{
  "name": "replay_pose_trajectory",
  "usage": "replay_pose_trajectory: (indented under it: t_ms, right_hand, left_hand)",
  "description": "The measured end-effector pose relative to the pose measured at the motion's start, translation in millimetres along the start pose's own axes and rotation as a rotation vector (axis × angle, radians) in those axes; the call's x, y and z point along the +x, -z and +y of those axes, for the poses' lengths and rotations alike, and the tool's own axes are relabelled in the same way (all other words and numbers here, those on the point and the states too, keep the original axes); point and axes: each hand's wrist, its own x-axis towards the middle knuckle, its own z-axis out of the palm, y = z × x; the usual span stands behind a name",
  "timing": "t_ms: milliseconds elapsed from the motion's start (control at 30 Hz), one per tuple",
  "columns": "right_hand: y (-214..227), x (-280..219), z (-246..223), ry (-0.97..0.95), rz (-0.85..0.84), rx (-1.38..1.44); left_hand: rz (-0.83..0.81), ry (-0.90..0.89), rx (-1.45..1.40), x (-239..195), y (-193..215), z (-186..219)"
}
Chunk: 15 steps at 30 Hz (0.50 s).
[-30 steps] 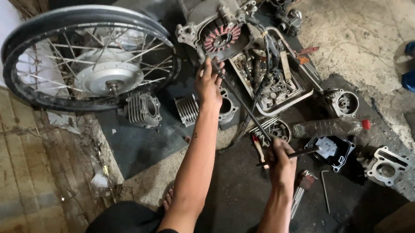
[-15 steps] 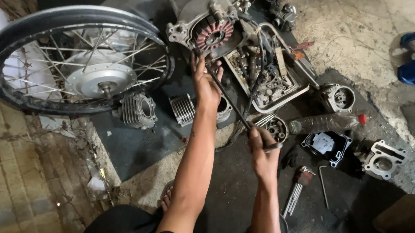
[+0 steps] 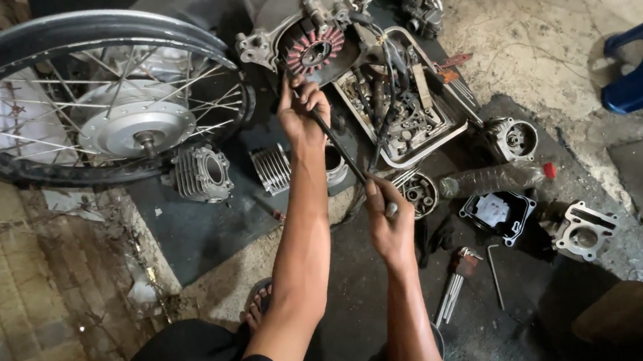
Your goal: The person works on a disassembled motorcycle engine, using a wrench to tighten bolts on the stator area. They manipulate wires and handle various engine components laid out on the floor.
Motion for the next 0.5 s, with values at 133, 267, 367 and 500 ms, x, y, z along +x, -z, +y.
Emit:
replay_pose_trajectory:
  t_ms: [133, 267, 367, 500]
  right_hand:
    - [-4.5, 2.0, 4.9, 0.003, -0.011, -0.023]
    - [-20.4, -2.5, 8.2, 0.015, -0.045, -0.022]
    - [-29.2, -9.1, 7.8, 0.018, -0.016, -0.004]
    - [-39.5, -17.1, 9.5, 0.063, 0.013, -0.008]
  left_hand:
    - [-0.007, -0.023, 0.033, -4.2, 3.9, 0.6]
    - [0.129, -0.017, 0.292, -25.8, -17.0, -6.2]
    - [0.317, 0.01, 0.476, -59.3, -35.0, -11.2]
    - [0.419, 0.265, 0.799, -103.5, -45.8, -24.7]
